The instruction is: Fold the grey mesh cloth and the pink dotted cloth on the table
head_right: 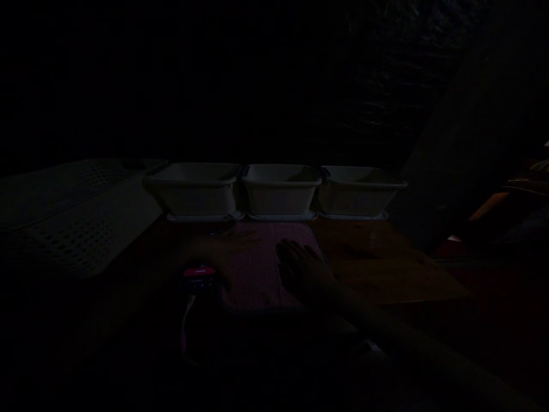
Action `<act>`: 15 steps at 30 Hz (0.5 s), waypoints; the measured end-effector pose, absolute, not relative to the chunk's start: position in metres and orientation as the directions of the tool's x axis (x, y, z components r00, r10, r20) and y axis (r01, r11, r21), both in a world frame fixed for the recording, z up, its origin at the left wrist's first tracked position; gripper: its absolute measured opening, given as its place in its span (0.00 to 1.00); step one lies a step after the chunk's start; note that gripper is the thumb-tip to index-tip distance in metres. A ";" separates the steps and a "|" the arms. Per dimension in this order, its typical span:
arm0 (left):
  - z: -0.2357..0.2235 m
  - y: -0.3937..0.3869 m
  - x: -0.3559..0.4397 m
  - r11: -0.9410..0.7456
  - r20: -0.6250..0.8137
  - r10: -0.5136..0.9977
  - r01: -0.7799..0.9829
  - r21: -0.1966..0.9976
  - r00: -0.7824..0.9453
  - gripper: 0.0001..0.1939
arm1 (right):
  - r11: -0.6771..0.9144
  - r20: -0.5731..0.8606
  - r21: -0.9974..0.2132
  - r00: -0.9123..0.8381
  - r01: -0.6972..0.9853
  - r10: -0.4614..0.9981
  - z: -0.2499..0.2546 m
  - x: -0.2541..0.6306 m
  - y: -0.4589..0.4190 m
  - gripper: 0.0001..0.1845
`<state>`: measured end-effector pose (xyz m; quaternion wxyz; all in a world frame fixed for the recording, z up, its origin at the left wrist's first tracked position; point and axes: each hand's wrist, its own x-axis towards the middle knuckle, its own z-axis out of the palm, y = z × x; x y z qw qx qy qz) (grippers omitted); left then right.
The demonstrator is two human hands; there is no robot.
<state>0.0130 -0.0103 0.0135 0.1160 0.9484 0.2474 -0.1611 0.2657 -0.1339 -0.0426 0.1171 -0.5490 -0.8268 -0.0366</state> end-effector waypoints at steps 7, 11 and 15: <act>0.013 -0.009 0.013 -0.862 -0.376 0.426 0.495 0.107 0.823 0.61 | 0.407 0.266 -0.060 -0.379 0.911 0.886 -0.047 0.269 -0.133 0.29; 0.013 -0.008 0.013 -0.868 -0.379 0.422 0.488 0.093 0.823 0.61 | 0.402 0.263 -0.075 -0.371 0.912 0.891 -0.048 0.270 -0.133 0.29; 0.014 -0.010 0.014 -0.854 -0.361 0.443 0.509 0.109 0.821 0.58 | 0.412 0.264 -0.071 -0.381 0.908 0.886 -0.049 0.270 -0.132 0.30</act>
